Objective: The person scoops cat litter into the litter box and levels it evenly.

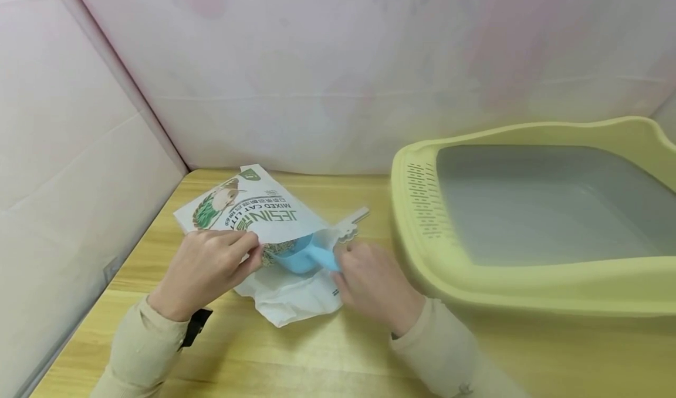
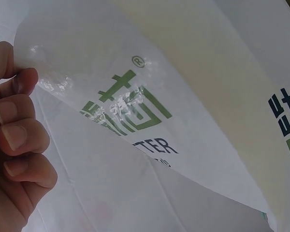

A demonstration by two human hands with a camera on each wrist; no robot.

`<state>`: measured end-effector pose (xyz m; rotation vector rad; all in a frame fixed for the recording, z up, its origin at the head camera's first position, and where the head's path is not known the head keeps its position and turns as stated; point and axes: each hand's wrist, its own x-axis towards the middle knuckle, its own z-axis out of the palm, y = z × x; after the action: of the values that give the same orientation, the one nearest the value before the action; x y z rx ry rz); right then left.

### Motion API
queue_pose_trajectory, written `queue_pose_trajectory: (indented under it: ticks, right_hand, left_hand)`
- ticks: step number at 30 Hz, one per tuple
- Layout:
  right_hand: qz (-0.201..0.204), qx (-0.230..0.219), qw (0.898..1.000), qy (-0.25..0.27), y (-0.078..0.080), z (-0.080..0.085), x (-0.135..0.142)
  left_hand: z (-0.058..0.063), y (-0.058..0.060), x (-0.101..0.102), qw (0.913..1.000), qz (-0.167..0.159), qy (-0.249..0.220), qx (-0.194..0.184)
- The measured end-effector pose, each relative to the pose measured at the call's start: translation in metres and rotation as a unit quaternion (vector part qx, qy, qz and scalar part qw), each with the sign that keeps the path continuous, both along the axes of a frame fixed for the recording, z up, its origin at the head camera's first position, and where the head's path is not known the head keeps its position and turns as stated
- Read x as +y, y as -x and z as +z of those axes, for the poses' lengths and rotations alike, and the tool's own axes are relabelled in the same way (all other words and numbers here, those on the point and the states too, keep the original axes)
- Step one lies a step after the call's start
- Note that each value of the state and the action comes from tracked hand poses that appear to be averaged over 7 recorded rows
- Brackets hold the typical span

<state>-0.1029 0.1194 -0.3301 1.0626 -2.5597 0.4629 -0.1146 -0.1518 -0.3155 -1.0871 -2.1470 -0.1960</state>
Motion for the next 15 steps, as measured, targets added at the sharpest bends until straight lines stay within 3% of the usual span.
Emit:
queue_pose_trajectory:
  ticks: [9, 15]
  right_hand:
    - [-0.020, -0.027, 0.999, 0.011, 0.0027, -0.0062, 0.0041]
    - [-0.025, -0.020, 0.999, 0.013, 0.0027, -0.0099, 0.0025]
  left_hand:
    - [0.0013, 0.0006, -0.0006, 1.0000, 0.000, 0.003, -0.006]
    - [0.0027, 0.0000, -0.0006, 0.9999, -0.003, 0.004, -0.009]
